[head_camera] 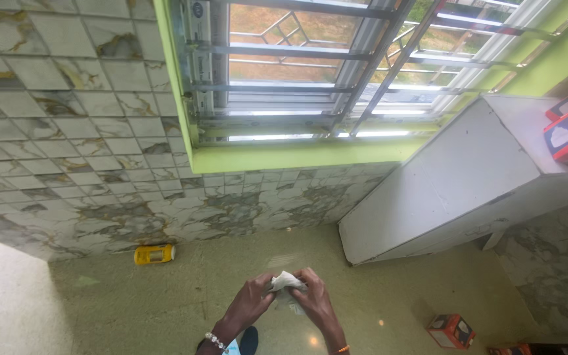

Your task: The person wipes the metal bars of a window grill by hand using a cloth.

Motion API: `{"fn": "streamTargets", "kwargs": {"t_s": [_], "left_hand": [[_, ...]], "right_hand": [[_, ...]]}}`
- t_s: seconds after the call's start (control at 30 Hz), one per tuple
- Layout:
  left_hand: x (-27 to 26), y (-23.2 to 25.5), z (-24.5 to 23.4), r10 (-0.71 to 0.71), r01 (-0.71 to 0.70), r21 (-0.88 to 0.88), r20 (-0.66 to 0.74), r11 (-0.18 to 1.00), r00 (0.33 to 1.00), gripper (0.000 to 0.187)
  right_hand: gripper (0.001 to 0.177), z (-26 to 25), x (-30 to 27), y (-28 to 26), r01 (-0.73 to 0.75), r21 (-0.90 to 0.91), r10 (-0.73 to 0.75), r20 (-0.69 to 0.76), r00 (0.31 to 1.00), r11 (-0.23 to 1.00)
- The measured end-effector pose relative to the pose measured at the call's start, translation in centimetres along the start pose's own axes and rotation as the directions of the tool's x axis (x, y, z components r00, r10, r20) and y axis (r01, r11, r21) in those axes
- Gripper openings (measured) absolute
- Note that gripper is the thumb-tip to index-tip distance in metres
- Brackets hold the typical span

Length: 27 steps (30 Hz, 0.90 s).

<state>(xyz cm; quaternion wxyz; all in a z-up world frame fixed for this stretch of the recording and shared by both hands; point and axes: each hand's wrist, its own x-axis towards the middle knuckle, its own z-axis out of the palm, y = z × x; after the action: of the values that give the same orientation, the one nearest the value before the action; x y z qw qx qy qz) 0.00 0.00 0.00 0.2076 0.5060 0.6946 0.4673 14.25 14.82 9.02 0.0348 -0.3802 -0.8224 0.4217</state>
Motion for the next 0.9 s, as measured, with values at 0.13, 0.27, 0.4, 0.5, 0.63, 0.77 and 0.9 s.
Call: {"fn": "streamTargets", "kwargs": {"t_s": [0.13, 0.27, 0.4, 0.5, 0.63, 0.77, 0.9], "left_hand": [[6.1, 4.4, -2.9, -0.284, 0.286, 0.000, 0.125, 0.958, 0.951, 0.035], [10.8, 4.4, -4.2, -0.282, 0.287, -0.042, 0.103, 0.957, 0.954, 0.026], [17.7, 2.0, -3.7, -0.225, 0.224, -0.040, -0.010, 0.974, 0.974, 0.027], [23.1, -0.2, -3.2, -0.182, 0.181, -0.090, -0.004, 0.979, 0.983, 0.027], [32.0, -2.3, -2.8, -0.083, 0.076, -0.099, -0.073, 0.992, 0.994, 0.026], [39.7, -4.0, -2.8, -0.079, 0.078, -0.056, -0.022, 0.995, 0.997, 0.026], [45.5, -4.4, -3.1, -0.027, 0.030, -0.065, 0.043, 0.997, 0.999, 0.026]], "right_hand": [[0.029, -0.7, 4.3, 0.8, -0.021, -0.012, 0.021, 0.026, 0.999, 1.000], [0.035, -3.3, 7.3, -0.3, -0.038, 0.104, 0.023, 0.142, 0.990, 0.994], [0.041, -6.3, 12.7, -0.5, 0.077, 0.225, -0.112, 0.147, 0.983, 0.971], [0.039, -7.9, 18.1, 0.2, 0.229, 0.214, -0.244, 0.043, 0.969, 0.949], [0.036, -10.6, 26.3, -0.3, 0.155, 0.145, -0.153, -0.024, 0.988, 0.977], [0.032, -12.7, 33.3, -0.2, 0.070, 0.195, -0.050, -0.109, 0.993, 0.978], [0.028, -13.3, 38.8, 2.0, 0.048, 0.111, -0.017, -0.269, 0.963, 0.993]]}}
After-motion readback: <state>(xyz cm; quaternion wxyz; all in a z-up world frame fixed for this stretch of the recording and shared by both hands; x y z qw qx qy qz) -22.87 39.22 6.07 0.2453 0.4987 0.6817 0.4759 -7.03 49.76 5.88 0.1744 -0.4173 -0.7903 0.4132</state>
